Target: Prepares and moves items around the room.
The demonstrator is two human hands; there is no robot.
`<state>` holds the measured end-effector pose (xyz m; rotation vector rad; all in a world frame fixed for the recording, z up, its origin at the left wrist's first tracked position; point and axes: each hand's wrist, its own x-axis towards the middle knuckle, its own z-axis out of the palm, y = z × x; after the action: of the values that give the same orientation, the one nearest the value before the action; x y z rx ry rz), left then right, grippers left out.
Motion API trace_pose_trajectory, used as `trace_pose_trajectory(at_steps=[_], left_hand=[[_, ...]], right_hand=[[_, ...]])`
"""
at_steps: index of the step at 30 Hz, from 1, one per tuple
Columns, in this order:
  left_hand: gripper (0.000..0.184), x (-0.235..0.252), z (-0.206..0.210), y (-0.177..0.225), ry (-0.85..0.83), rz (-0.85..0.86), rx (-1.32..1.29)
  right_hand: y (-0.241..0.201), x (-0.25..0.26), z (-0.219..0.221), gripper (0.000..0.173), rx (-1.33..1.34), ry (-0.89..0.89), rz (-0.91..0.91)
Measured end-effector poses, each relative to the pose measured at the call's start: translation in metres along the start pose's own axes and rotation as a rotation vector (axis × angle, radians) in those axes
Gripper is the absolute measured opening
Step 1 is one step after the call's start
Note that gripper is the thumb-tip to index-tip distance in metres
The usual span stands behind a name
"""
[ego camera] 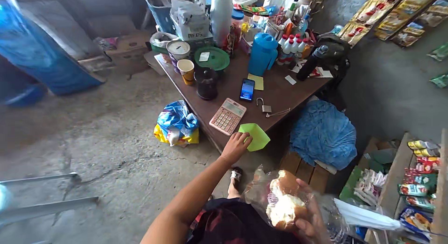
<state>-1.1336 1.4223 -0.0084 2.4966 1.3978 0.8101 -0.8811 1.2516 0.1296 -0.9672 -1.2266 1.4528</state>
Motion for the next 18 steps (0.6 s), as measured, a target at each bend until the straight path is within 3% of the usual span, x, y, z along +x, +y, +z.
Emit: trace_pose_trajectory(at_steps=[5,7,9,10,12,13,15,18], left_hand=[[0.028,0.04,0.021,-0.021,-0.064,-0.094,0.074],[0.033,0.048,0.022,-0.019,-0.043,-0.203,-0.042],[0.035,0.05,0.015,-0.007,0.066,-0.247,-0.331],[0.047,0.048,0.005,0.003,0.053,-0.241,-0.573],[0.101,0.044,-0.017,0.025,-0.092,-0.221,-1.134],[0.118,0.04,-0.028,0.033,-0.175,-0.208,-1.318],[0.113,0.034,-0.047,0.04,-0.269,-0.111,-1.373],[0.068,0.026,-0.073,0.037,-0.281,-0.055,-1.094]], right_hand=[[-0.011,0.066,-0.028,0.09,-0.014,-0.072,0.01],[-0.015,0.09,-0.037,0.09,0.006,-0.105,0.049],[-0.013,0.112,-0.043,0.089,0.063,-0.161,0.082],[-0.012,0.123,-0.044,0.088,0.073,-0.197,0.09],[-0.008,0.141,-0.041,0.088,0.091,-0.251,0.109],[-0.007,0.149,-0.039,0.088,0.111,-0.283,0.117],[-0.007,0.164,-0.03,0.087,0.163,-0.325,0.145],[-0.01,0.185,-0.02,0.094,0.216,-0.355,0.23]])
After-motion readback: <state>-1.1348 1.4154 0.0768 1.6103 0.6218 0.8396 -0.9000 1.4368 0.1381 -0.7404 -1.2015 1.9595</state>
